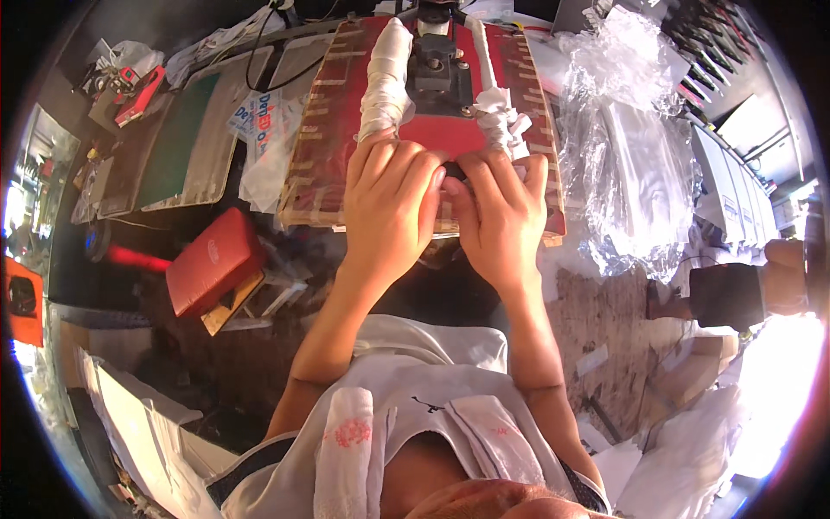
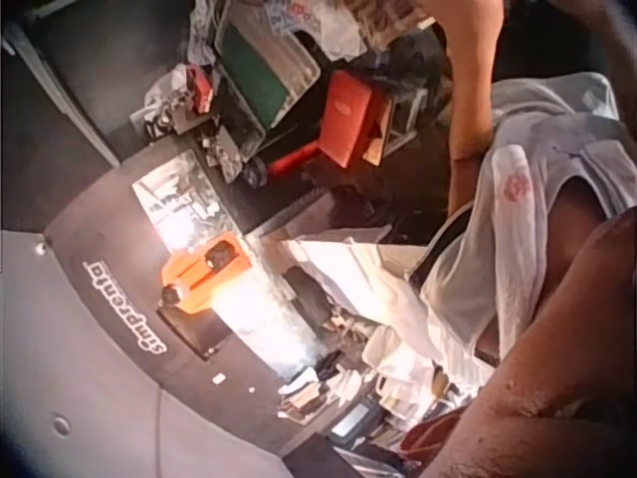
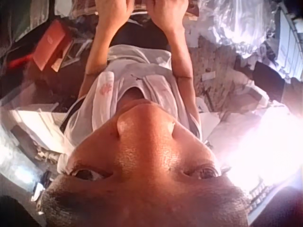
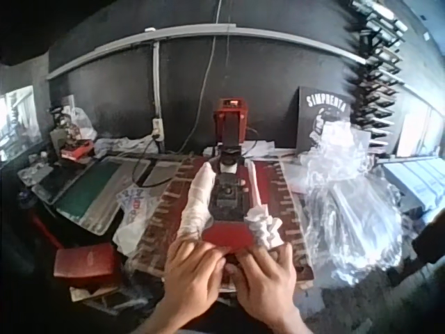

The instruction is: The person prepares a white tote bag by aligning a stencil on it, then presses the stencil onto the bag using a manual heat press machine, and finally peels off the backing to reveal the printed design.

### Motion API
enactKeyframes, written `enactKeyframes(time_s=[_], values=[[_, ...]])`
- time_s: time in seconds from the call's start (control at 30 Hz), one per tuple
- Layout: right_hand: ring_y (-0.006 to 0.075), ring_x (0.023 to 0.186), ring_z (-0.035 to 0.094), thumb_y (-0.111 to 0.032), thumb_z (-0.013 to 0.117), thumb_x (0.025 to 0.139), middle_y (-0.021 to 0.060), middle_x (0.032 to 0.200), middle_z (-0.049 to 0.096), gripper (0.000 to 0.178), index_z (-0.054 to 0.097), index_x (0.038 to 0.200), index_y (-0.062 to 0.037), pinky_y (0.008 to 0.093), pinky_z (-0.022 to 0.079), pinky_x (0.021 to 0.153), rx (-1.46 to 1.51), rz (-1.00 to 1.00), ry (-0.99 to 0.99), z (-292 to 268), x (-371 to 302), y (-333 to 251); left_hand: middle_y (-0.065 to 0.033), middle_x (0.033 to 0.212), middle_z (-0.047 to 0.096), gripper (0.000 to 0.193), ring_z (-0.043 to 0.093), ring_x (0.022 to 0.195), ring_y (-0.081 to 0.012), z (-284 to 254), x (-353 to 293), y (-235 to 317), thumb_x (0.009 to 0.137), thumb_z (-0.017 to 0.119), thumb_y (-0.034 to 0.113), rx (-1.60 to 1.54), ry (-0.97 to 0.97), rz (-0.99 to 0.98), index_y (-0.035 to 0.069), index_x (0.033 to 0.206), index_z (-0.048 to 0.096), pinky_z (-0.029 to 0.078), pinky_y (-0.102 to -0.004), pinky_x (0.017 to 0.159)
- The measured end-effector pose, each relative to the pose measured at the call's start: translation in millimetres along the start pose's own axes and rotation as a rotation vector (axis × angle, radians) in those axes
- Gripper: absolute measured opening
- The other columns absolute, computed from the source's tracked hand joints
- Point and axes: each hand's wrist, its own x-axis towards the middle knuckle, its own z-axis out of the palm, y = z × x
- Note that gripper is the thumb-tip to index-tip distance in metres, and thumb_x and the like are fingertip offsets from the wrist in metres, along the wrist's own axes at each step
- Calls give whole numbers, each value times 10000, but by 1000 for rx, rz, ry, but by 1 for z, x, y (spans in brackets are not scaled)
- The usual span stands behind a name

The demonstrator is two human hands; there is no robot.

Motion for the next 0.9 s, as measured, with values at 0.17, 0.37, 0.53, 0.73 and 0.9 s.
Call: enactKeyframes(time_s=[0.17, 0.37, 0.53, 0.73, 0.9], values=[[312, 766, 483, -149, 746, 881, 45, 904, 619, 124, 698, 970, -78, 408, 422, 723, -2, -76, 101, 11, -1, 9, -88, 955, 629, 139, 590, 973, -304, 1, -3, -1, 912, 671, 84, 9, 8, 6, 42, 1044, 664, 443, -483, 1040], [289, 768, 486, -167, 745, 891, 32, 919, 635, 131, 705, 982, -82, 396, 417, 723, -4, -26, 104, 12, -3, 7, -83, 967, 626, 146, 588, 992, -302, 6, -4, 8, 928, 659, 89, 48, 20, -49, 41, 1066, 665, 418, -501, 1064], [277, 781, 502, -165, 742, 895, 32, 945, 654, 129, 705, 987, -82, 395, 415, 749, -4, -25, 124, 15, -3, 5, -76, 983, 626, 154, 585, 1000, -291, 6, -5, 7, 934, 655, 94, 46, -1, -67, 45, 1080, 663, 396, -509, 1095], [267, 797, 527, -152, 746, 893, 34, 958, 660, 138, 702, 998, -75, 398, 407, 795, 8, 2, 93, 15, -4, 4, -86, 1052, 657, 199, 599, 1035, -300, 5, -10, 8, 982, 568, 87, 7, -42, -113, 60, 1151, 670, 372, -520, 1112], [246, 777, 529, -158, 755, 886, 24, 949, 663, 137, 703, 987, -80, 389, 406, 766, 6, -1, 99, 17, -7, 6, -63, 1006, 630, 187, 580, 1023, -271, 6, -11, 7, 943, 644, 121, 25, -26, -94, 60, 1118, 666, 365, -509, 1124]])
